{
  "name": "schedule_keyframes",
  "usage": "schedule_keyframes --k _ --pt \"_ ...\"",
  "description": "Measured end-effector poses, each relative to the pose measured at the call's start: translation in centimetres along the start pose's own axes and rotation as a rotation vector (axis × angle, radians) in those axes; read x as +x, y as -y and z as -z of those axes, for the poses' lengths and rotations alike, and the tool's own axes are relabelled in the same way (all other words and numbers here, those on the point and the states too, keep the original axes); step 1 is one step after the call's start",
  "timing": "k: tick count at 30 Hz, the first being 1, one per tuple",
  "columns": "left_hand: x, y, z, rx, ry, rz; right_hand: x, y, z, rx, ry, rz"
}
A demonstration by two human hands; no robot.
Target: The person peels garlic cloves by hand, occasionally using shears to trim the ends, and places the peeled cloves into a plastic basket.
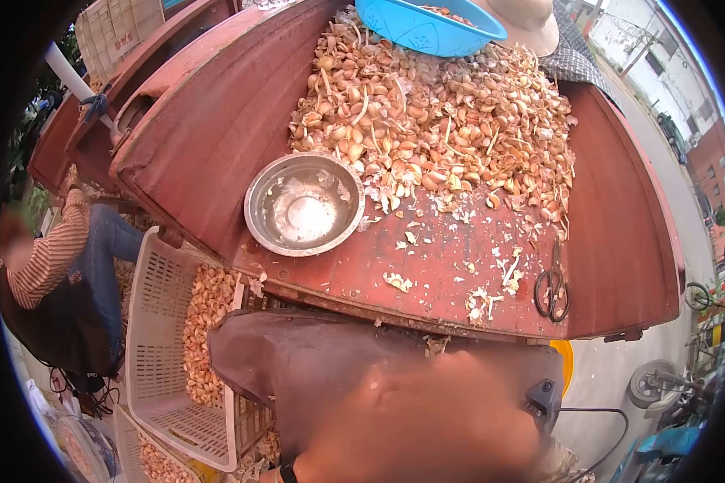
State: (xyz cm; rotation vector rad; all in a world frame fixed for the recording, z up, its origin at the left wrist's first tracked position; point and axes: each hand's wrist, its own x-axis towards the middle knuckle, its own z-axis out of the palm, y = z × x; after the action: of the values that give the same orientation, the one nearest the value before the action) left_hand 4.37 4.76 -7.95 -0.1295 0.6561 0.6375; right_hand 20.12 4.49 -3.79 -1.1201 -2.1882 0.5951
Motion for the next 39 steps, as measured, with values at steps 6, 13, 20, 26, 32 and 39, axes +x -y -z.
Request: schedule_keyframes --k 6,13,20,26,32,39 --pt "-2.1 -6.0 8.3 0.175 0.074 -0.555 0.8 -10.2 3.5 -0.091 -0.393 -0.356" --pt "-3.3 -10.5 11.5 1.193 -0.687 -1.228 0.6 -30.2 4.1 -0.645 -0.386 -0.564" --pt "3.5 -5.7 3.4 1.455 -0.189 -1.120 -0.2 -22.0 4.3 0.133 -0.308 -0.733" --pt "14.1 -5.4 -3.7 1.715 -0.026 -1.208 -3.0 -8.6 4.3 1.263 -0.190 -0.070" --pt "26.4 -7.8 -7.3 2.043 -0.164 -1.498 -3.9 -5.4 7.0 1.679 0.094 0.120" --pt "28.5 -8.0 -7.6 2.096 -0.228 -1.395 -4.9 -6.5 8.3 1.657 -0.003 0.149"
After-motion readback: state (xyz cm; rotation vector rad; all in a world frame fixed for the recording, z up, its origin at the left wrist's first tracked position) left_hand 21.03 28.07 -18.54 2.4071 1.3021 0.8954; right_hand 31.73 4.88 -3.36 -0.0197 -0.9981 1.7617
